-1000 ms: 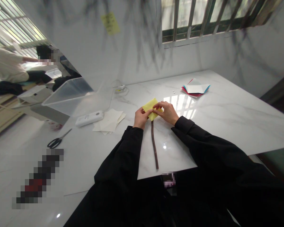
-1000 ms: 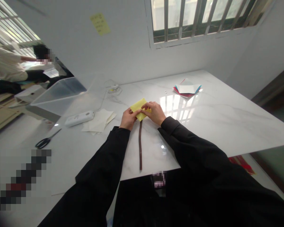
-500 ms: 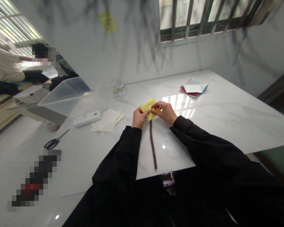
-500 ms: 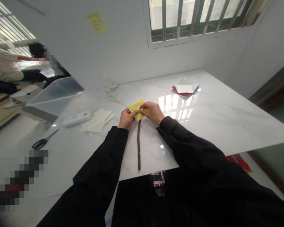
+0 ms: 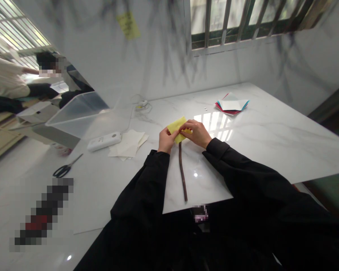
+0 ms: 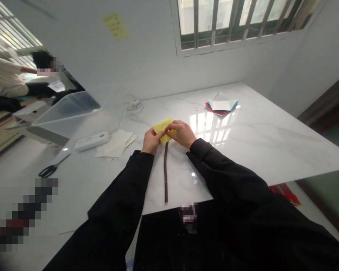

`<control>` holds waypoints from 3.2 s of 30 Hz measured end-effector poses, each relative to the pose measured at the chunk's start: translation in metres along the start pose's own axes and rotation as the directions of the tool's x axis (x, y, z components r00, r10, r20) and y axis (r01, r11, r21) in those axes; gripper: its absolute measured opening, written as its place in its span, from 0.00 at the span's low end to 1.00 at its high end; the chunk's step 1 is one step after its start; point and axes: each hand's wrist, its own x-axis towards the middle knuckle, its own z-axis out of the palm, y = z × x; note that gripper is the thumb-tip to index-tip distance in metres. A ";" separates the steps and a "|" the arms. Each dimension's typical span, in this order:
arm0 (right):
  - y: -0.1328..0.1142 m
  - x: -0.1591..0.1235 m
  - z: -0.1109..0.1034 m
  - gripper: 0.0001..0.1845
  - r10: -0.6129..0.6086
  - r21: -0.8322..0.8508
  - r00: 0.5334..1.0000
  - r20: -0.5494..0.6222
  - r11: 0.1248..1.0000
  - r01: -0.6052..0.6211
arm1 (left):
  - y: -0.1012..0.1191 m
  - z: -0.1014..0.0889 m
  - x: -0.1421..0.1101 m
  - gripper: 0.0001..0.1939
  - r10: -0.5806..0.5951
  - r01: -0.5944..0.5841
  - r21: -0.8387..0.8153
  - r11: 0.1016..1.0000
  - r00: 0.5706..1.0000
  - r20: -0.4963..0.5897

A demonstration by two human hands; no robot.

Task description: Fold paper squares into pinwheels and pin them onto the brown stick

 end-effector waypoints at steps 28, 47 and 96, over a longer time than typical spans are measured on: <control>0.021 -0.005 0.006 0.02 0.188 0.198 0.981 0.055 0.961 -0.195 | -0.006 -0.019 0.014 0.21 0.128 -0.084 0.258 0.962 0.979 -0.158; 0.023 -0.002 -0.010 0.07 0.204 -0.210 0.936 0.285 0.967 -0.147 | -0.002 -0.022 0.020 0.19 0.017 -0.016 0.005 1.000 0.951 -0.308; 0.077 0.002 -0.053 0.15 0.327 -0.149 0.901 -0.286 0.913 -0.379 | 0.015 -0.019 0.008 0.17 -0.180 0.163 -0.112 0.980 0.971 -0.161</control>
